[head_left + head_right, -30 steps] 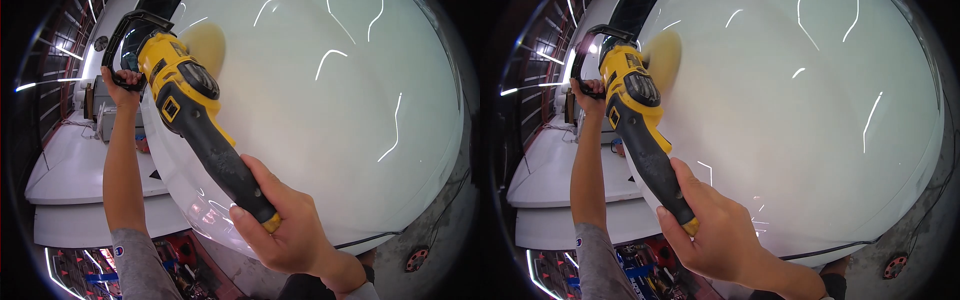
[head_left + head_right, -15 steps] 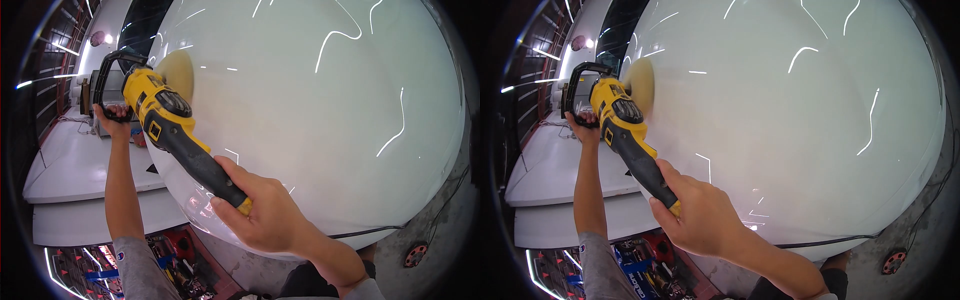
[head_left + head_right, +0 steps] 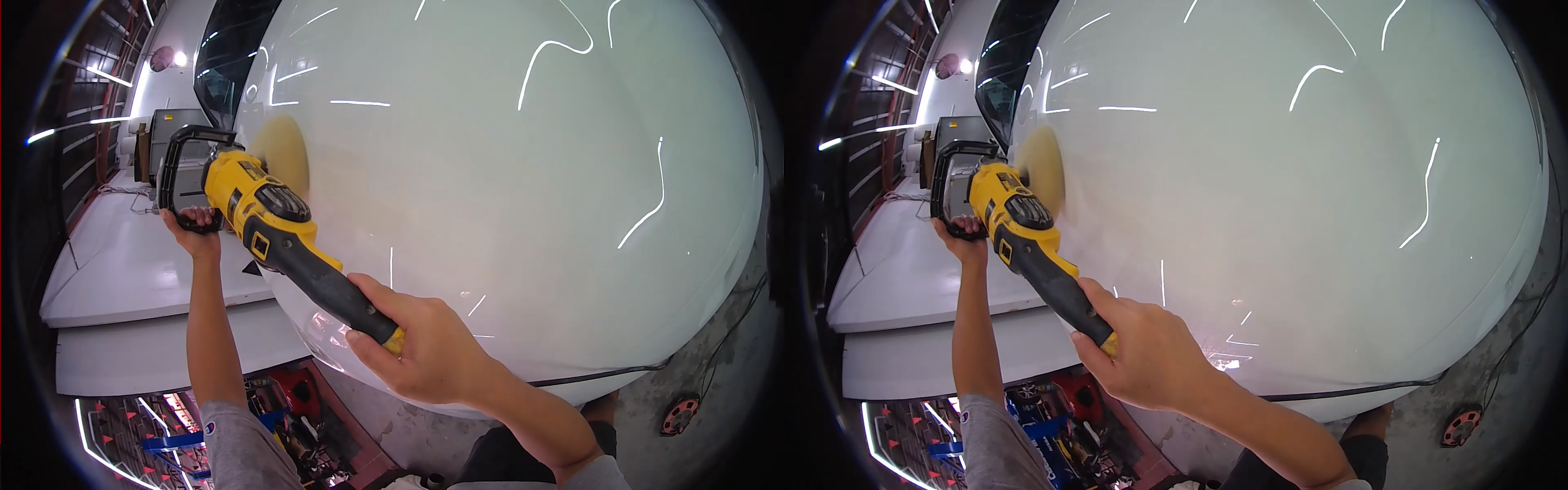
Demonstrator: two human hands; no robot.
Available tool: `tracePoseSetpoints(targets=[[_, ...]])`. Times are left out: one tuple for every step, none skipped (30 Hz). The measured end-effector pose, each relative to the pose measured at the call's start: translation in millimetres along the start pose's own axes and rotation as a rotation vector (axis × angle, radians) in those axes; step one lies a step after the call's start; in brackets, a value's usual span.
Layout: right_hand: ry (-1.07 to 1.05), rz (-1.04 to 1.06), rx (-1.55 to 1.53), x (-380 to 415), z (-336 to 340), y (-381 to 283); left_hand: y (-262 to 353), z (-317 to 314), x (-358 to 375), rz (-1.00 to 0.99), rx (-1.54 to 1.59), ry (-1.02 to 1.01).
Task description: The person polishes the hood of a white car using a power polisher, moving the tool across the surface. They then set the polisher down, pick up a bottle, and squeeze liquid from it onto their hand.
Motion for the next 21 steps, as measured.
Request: tracePoseSetpoints(targets=[[0.005, 0.015, -0.001, 1.7, -1.4, 0.6, 1.6, 2.5, 4.0, -0.004, -0.012, -0.021], [0.006, 0.017, -0.001, 3.1, -2.7, 1.2, 2.1, 7.6, 7.9, -0.005, -0.012, -0.021], [0.000, 0.013, 0.019, 5.3, -3.3, 2.2, 3.9, 10.9, 14.3, -0.001, -0.019, -0.008], [-0.006, 0.008, 0.041, 7.5, -3.9, 3.3, 5.9, 14.5, 20.2, 0.003, -0.025, 0.007], [-0.010, 0.007, 0.043, 9.6, -3.8, 3.9, 7.0, 18.9, 25.9, 0.007, -0.023, 0.035], [-0.026, -0.017, 0.043, 12.1, -5.0, 7.8, 8.7, 21.3, 30.7, 0.009, -0.022, 0.040], [-0.042, -0.043, 0.043, 15.0, -6.3, 11.9, 10.6, 21.8, 35.8, 0.005, -0.025, 0.023], [-0.046, -0.047, 0.046, 18.4, -6.6, 14.0, 11.5, 21.8, 41.1, 0.002, -0.027, 0.006], [-0.044, -0.042, 0.061, 20.5, -5.0, 12.6, 12.5, 23.1, 44.4, 0.005, -0.027, 0.013], [-0.039, -0.035, 0.074, 25.6, -5.0, 14.5, 13.4, 25.2, 51.2, -0.001, -0.027, 0.014], [-0.043, -0.037, 0.077, 29.3, -5.1, 15.7, 15.0, 26.3, 56.2, -0.010, -0.025, 0.013], [-0.046, -0.042, 0.089, 30.5, -5.9, 15.0, 16.6, 28.3, 58.6, -0.010, -0.025, 0.017], [-0.050, -0.046, 0.101, 33.5, -6.2, 15.8, 17.4, 32.0, 63.8, -0.011, -0.026, 0.038], [-0.051, -0.044, 0.103, 36.8, -6.6, 17.5, 17.3, 36.4, 69.7, -0.014, -0.025, 0.060], [-0.049, -0.046, 0.109, 39.6, -6.9, 20.5, 17.8, 38.4, 74.8, -0.015, -0.026, 0.054], [-0.048, -0.050, 0.113, 32.6, -8.1, 18.2, 18.4, 42.3, 69.9, -0.018, -0.025, 0.056], [-0.050, -0.045, 0.115, 35.7, -8.1, 19.0, 19.0, 46.6, 75.8, -0.013, -0.041, 0.065], [-0.062, -0.062, 0.100, 45.8, -12.0, 27.6, 20.1, 52.9, 89.6, -0.007, -0.059, 0.073], [-0.075, -0.082, 0.087, 48.4, -11.9, 29.5, 23.4, 50.2, 93.4, -0.011, -0.059, 0.039], [-0.077, -0.084, 0.088, 51.6, -12.2, 31.7, 24.8, 52.1, 98.7, -0.010, -0.059, 0.041], [-0.082, -0.080, 0.098, 54.9, -13.1, 33.7, 27.3, 51.4, 105.7, -0.016, -0.069, 0.054]])
Point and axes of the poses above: each hand's wrist, its own x-axis away from the middle knuckle, its own z-axis out of the back of the hand, y = z × x, the point moved 10 cm from there along -x, towards the middle knuckle, and after that the axes turned 9 degrees about -z, right-handed, at the moved point
